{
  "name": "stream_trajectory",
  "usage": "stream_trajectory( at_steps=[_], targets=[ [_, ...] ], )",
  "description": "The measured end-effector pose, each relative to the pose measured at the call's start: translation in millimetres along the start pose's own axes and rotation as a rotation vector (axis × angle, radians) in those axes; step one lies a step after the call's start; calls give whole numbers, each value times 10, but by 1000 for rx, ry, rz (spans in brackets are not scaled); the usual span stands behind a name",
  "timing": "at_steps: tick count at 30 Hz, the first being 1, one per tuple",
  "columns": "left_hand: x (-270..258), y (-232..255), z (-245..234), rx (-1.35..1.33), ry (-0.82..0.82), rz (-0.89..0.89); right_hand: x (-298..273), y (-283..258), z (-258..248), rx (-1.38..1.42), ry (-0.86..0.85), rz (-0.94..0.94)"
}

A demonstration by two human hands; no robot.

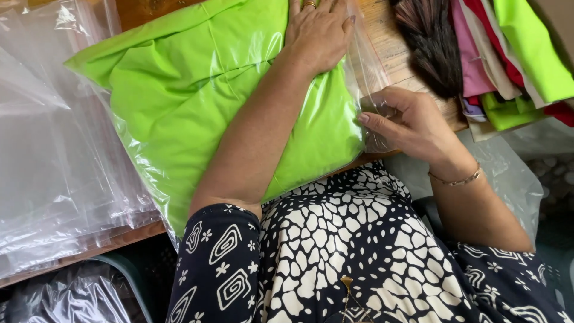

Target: Sealing a bright green garment inside a clear plastic bag by folding and smoothing.

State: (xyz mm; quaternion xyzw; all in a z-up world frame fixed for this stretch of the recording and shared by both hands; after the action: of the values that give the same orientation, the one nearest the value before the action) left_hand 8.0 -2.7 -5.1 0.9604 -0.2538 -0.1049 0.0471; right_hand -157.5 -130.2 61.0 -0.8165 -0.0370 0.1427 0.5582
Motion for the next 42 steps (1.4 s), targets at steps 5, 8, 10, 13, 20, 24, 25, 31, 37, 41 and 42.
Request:
stream_trajectory(
  at_steps=[5, 8, 10, 13, 20, 24, 25, 31, 37, 41, 42],
  targets=[
    [-7, 23, -10, 6, 39, 9, 199, 76, -158, 295, -256, 127],
    [4, 13, -9, 0, 17, -9, 377, 164, -128, 749, -510, 59],
    [16, 12, 3, -23, 19, -10, 503, 146, -50, 815, -826, -150],
    [49, 6, 53, -13, 96, 17, 640, 306, 96, 794, -818, -32],
    [44, -13, 40, -24, 7, -14, 398, 154, -12, 610, -561, 205],
    [73, -30, 94, -12, 85, 16, 77, 46, -167, -19, -199, 93],
    [81, -30, 98, 2, 127, 26, -6, 51, -203, -165, -65, 88],
    [68, -12, 55, 15, 45, 2, -299, 235, -215, -288, 264, -68],
    [-24, 20, -94, 43, -72, -28, -381, 474, -284, -149, 298, 6],
    [-52, 30, -122, 64, -42, -15, -397, 571, -251, -106, 312, 20],
    [-50, 28, -127, 73, -53, -17, -410, 575, -246, -56, 324, 6]
  ],
)
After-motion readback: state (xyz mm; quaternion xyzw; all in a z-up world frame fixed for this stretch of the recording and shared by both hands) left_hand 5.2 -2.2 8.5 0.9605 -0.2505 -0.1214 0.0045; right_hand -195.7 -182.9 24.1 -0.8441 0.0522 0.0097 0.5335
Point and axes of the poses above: each hand's wrist, its own x-axis towards the middle knuckle, its own z-axis out of the palm, y = z × x, the point moved 1 cm from there along x, towards the middle knuckle, and after that the axes turned 8 degrees about x, right-handed, at the moved point
